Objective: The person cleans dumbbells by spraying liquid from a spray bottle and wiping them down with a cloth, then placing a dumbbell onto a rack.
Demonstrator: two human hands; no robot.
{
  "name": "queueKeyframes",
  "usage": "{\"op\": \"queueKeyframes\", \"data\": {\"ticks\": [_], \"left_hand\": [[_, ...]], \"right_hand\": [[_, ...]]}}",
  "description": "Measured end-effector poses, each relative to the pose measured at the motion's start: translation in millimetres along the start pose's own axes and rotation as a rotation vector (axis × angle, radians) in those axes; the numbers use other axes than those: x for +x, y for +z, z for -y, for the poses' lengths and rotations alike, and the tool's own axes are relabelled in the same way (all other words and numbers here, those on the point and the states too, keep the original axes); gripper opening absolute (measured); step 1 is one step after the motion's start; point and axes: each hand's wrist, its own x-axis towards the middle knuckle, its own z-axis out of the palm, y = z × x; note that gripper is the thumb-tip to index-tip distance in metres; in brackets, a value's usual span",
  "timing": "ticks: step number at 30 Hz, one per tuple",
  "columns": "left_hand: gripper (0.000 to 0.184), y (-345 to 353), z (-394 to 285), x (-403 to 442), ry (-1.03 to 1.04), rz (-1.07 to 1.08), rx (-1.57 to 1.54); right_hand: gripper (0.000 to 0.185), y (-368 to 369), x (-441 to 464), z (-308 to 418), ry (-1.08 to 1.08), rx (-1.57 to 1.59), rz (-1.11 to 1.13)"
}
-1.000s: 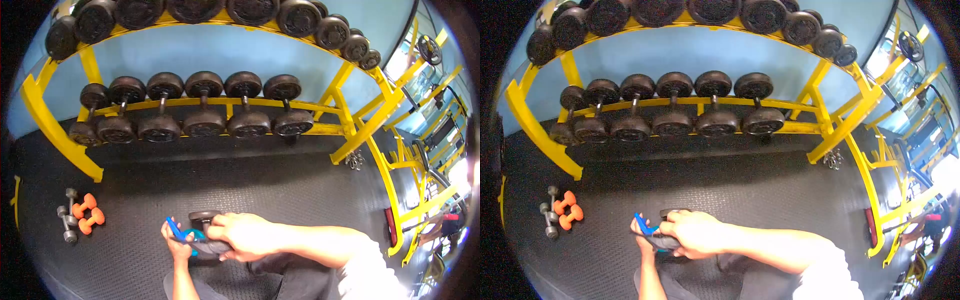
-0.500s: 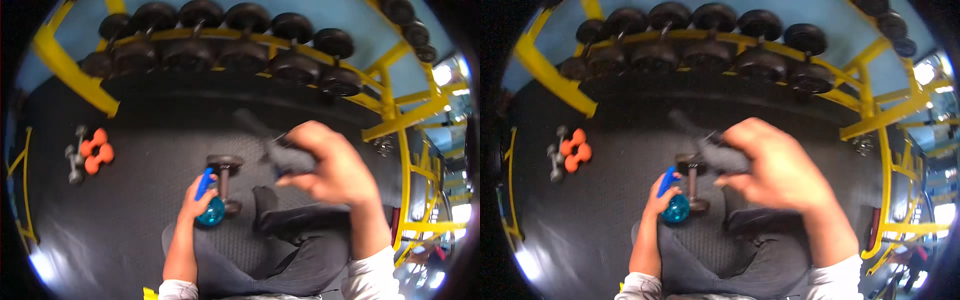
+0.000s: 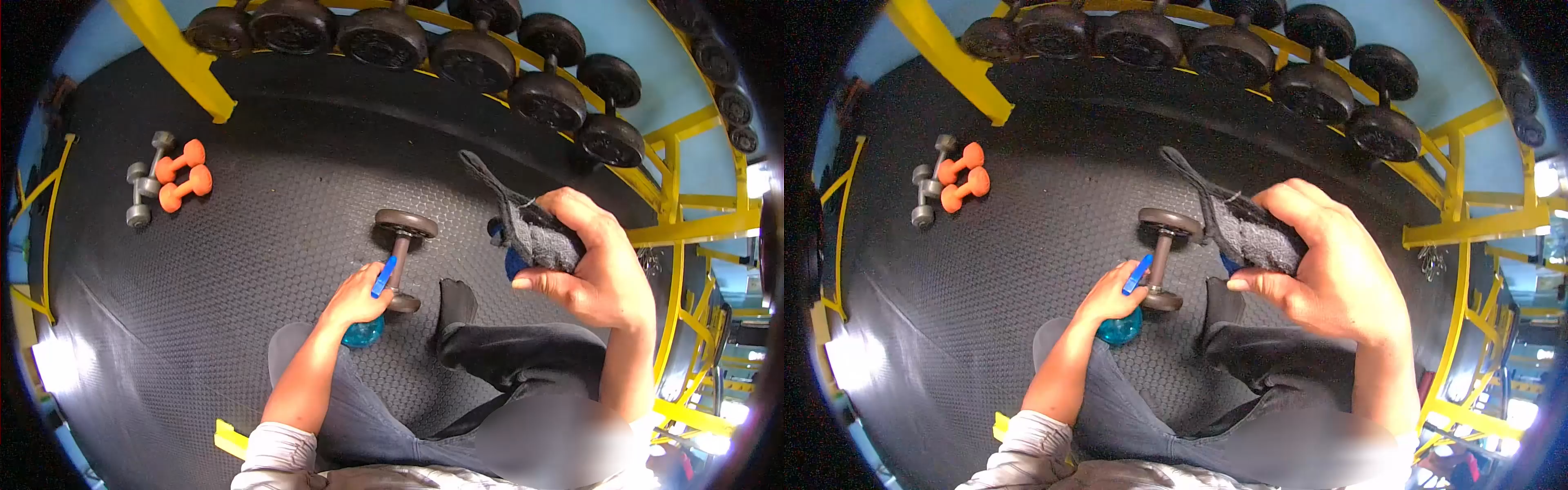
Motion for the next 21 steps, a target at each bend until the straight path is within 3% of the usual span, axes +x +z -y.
{"op": "queueKeyframes", "data": {"ticks": [6,9,12,18,19,21], "left_hand": [[0.052,-9,8,-4,-0.043,0.059,0.004],[0.043,-14,11,-10,0.007,-0.032,-0.024],[0.045,-19,17,-13,0.089,-0.142,-0.023],[0.048,-46,-36,-27,0.242,-0.168,-0.123],[0.049,-42,-37,-26,0.269,-0.166,-0.091],[0.046,-49,-47,-28,0.290,-0.115,-0.075]], "right_hand": [[0.052,3,2,1,0.012,-0.021,0.089],[0.060,5,-5,2,-0.043,-0.003,-0.053],[0.059,2,-5,0,-0.038,0.053,-0.206],[0.030,25,23,-45,0.537,0.971,-0.025],[0.034,41,27,-50,0.664,1.021,-0.106],[0.043,81,26,-77,0.778,1.148,0.035]]}}
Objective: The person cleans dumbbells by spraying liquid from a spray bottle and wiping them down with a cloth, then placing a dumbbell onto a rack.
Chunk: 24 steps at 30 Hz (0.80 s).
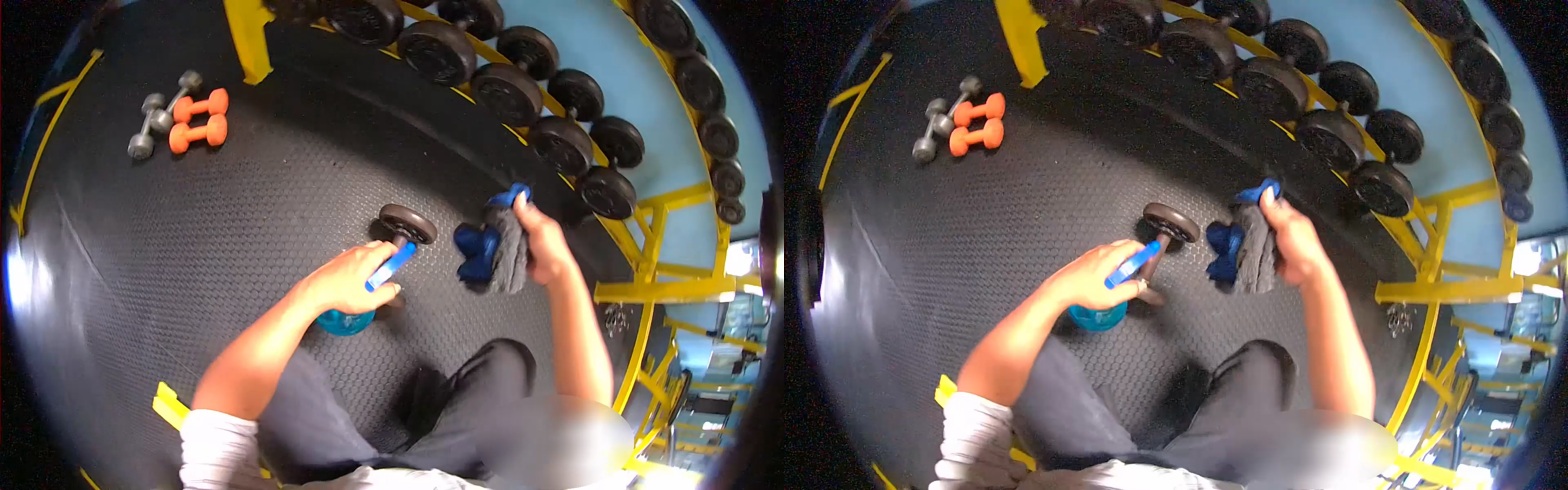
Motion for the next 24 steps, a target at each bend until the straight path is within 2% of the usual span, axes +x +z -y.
{"op": "queueKeyframes", "data": {"ticks": [2,3,4,5,6,8,10,11,12,14,15,16,17,19,20,21,22,24], "left_hand": [[0.046,2,5,-7,-0.020,0.197,0.069],[0.043,2,10,-13,-0.001,0.188,0.069],[0.043,6,19,-23,0.011,0.150,0.111],[0.044,9,22,-32,-0.036,0.175,0.139],[0.046,12,27,-40,-0.090,0.179,0.169],[0.051,27,40,-62,-0.190,0.201,0.202],[0.054,43,51,-91,-0.145,0.233,0.232],[0.055,46,53,-100,-0.207,0.329,0.282],[0.055,57,57,-108,-0.227,0.321,0.297],[0.055,68,61,-114,-0.179,0.288,0.320],[0.057,65,47,-105,-0.299,0.404,0.264],[0.059,70,47,-107,-0.195,0.334,0.282],[0.059,71,49,-107,-0.188,0.334,0.276],[0.059,68,46,-101,-0.148,0.338,0.287],[0.058,65,44,-98,-0.099,0.287,0.264],[0.058,57,35,-91,-0.053,0.238,0.246],[0.058,49,26,-85,-0.037,0.244,0.272],[0.056,37,5,-80,0.005,0.197,0.196]], "right_hand": [[0.044,-6,32,-41,0.106,0.061,0.024],[0.044,-9,44,-59,0.126,0.046,0.049],[0.042,-15,53,-77,0.045,0.010,0.129],[0.040,-19,58,-97,-0.030,-0.024,0.209],[0.040,-20,66,-117,-0.009,-0.040,0.243],[0.037,-16,76,-154,-0.399,-0.223,0.174],[0.037,18,73,-168,-0.533,-0.137,0.186],[0.039,36,67,-171,-0.535,-0.289,0.262],[0.041,50,62,-175,-0.555,-0.431,0.331],[0.056,66,64,-205,-1.029,-1.046,0.501],[0.064,65,62,-214,-0.989,-1.140,0.440],[0.073,60,58,-221,-0.941,-1.237,0.373],[0.078,55,59,-224,-0.909,-1.126,0.352],[0.064,50,62,-231,-0.896,-1.033,0.289],[0.061,47,69,-238,-0.912,-0.985,0.257],[0.051,48,67,-235,-0.952,-0.941,0.202],[0.051,46,68,-229,-0.972,-0.926,0.180],[0.041,34,63,-212,-0.865,-0.769,0.130]]}}
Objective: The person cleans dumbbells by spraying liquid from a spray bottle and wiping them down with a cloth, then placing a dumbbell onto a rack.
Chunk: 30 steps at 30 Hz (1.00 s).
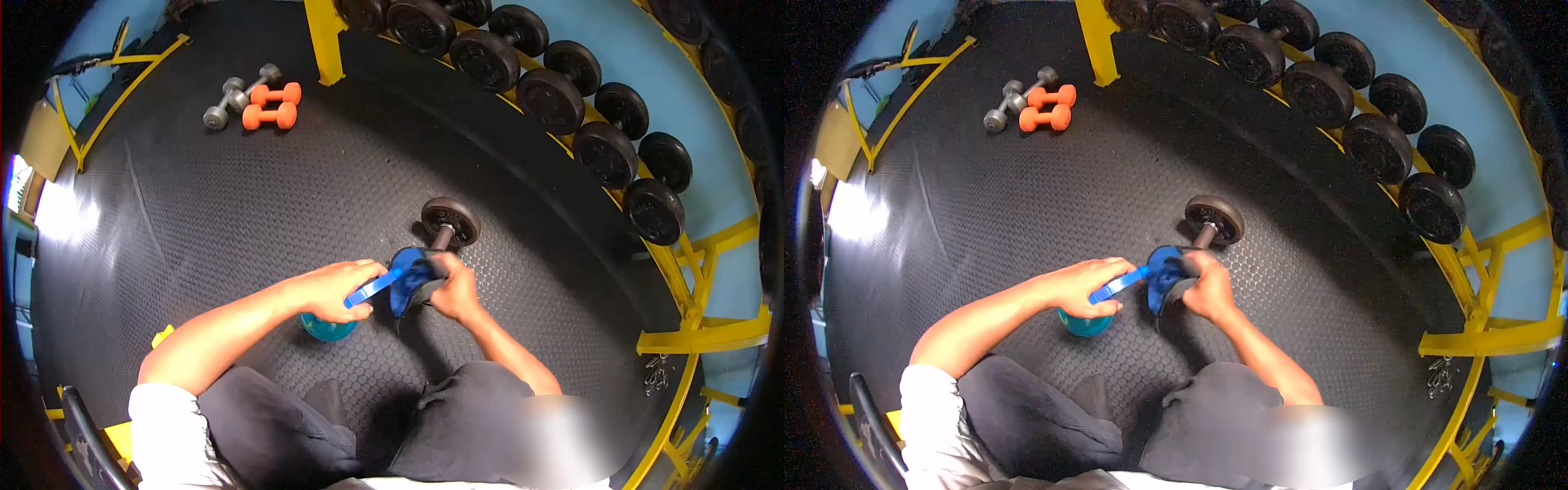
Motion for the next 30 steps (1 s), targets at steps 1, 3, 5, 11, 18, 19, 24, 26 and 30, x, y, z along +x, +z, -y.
{"op": "queueKeyframes", "data": {"ticks": [1,3,5,11,18,19,24,26,30], "left_hand": [[0.055,-7,-9,-1,0.002,-0.043,0.029],[0.053,-19,-15,-3,0.023,-0.051,-0.023],[0.051,-24,-20,0,0.012,-0.051,-0.049],[0.049,-8,-16,25,0.117,-0.032,-0.171],[0.049,20,-45,68,-0.010,0.170,-0.126],[0.047,23,-45,65,-0.011,0.130,-0.144],[0.039,27,-46,55,-0.228,0.149,-0.055],[0.036,23,-54,54,-0.248,0.104,-0.043],[0.028,20,-59,52,-0.206,0.025,-0.006]], "right_hand": [[0.034,-15,9,7,0.118,0.162,0.014],[0.034,-47,30,21,0.221,0.415,-0.035],[0.041,-63,37,9,0.347,0.688,-0.107],[0.046,-71,-3,-23,0.569,1.114,-0.365],[0.022,-91,-59,-32,0.651,0.633,-0.563],[0.022,-107,-66,-33,0.635,0.655,-0.680],[0.027,-148,-112,-45,0.567,0.859,-0.934],[0.029,-143,-120,-41,0.560,0.883,-0.838],[0.041,-130,-101,-12,0.544,0.746,-0.635]]}}
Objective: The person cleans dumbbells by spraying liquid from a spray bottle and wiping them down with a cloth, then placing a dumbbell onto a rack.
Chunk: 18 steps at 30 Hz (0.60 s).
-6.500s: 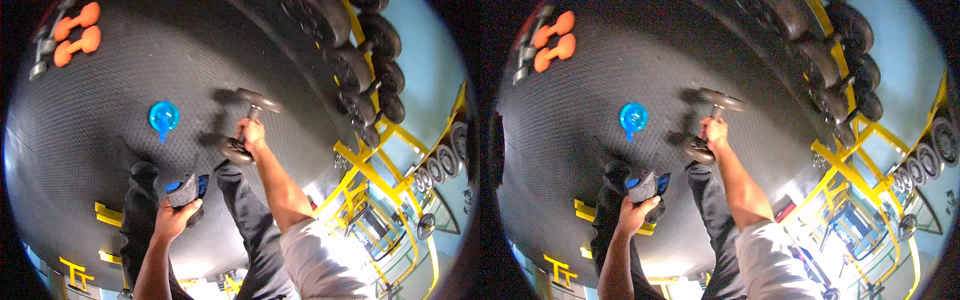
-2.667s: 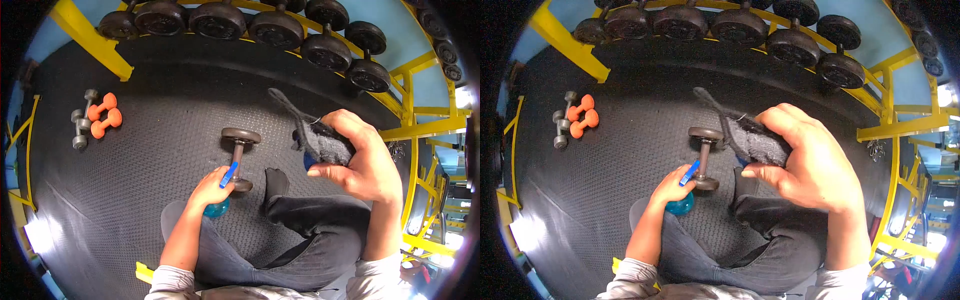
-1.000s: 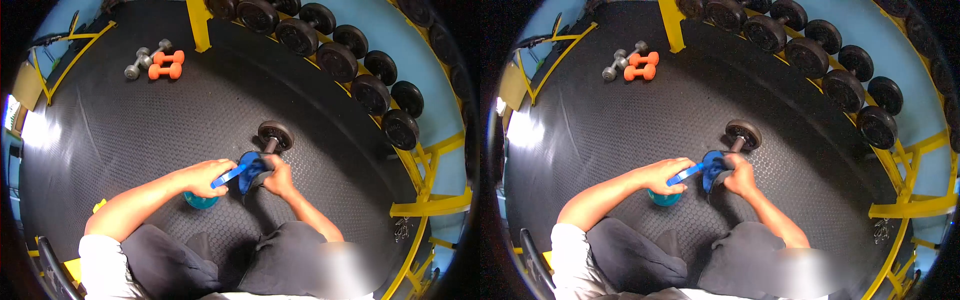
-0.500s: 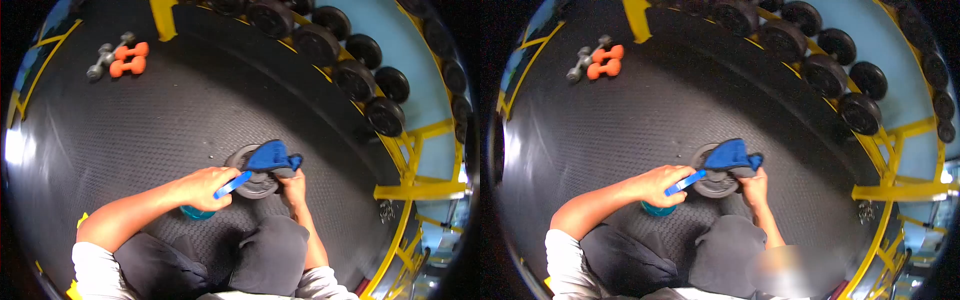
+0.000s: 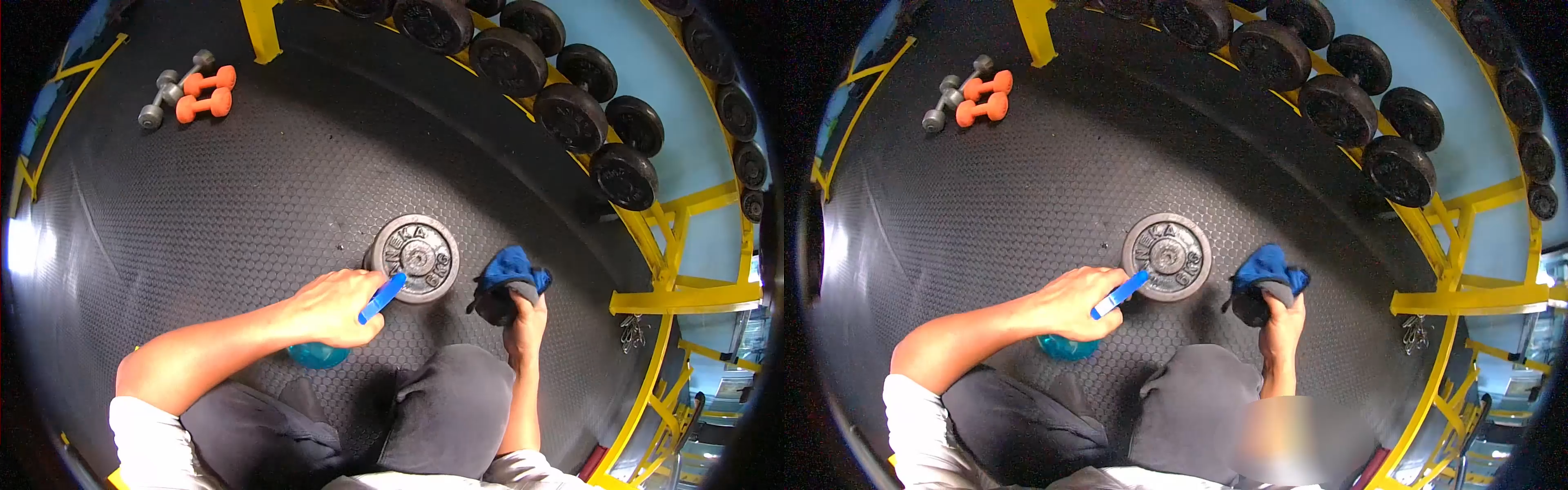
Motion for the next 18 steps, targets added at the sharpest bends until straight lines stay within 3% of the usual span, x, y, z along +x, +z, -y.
{"op": "queueKeyframes", "data": {"ticks": [4,6,8,9,13,15,16,18], "left_hand": [[0.026,-11,-9,-3,-0.115,0.048,-0.003],[0.033,-2,3,-2,-0.069,-0.016,0.040],[0.033,4,4,-1,-0.011,-0.009,0.106],[0.034,-4,-12,-2,-0.116,0.181,0.111],[0.035,5,-13,-2,-0.154,0.214,0.069],[0.043,21,11,1,0.041,0.051,0.050],[0.043,23,19,0,0.038,0.052,0.045],[0.052,21,38,-2,0.235,-0.235,-0.050]], "right_hand": [[0.046,27,14,25,-0.161,-0.127,0.058],[0.052,37,23,35,-0.277,-0.212,0.064],[0.051,50,23,46,-0.305,-0.191,0.048],[0.051,51,23,46,-0.313,-0.190,0.058],[0.051,47,19,35,-0.255,-0.107,0.092],[0.051,43,17,32,-0.216,-0.198,0.084],[0.051,42,17,32,-0.212,-0.202,0.086],[0.053,41,15,32,-0.272,-0.284,0.045]]}}
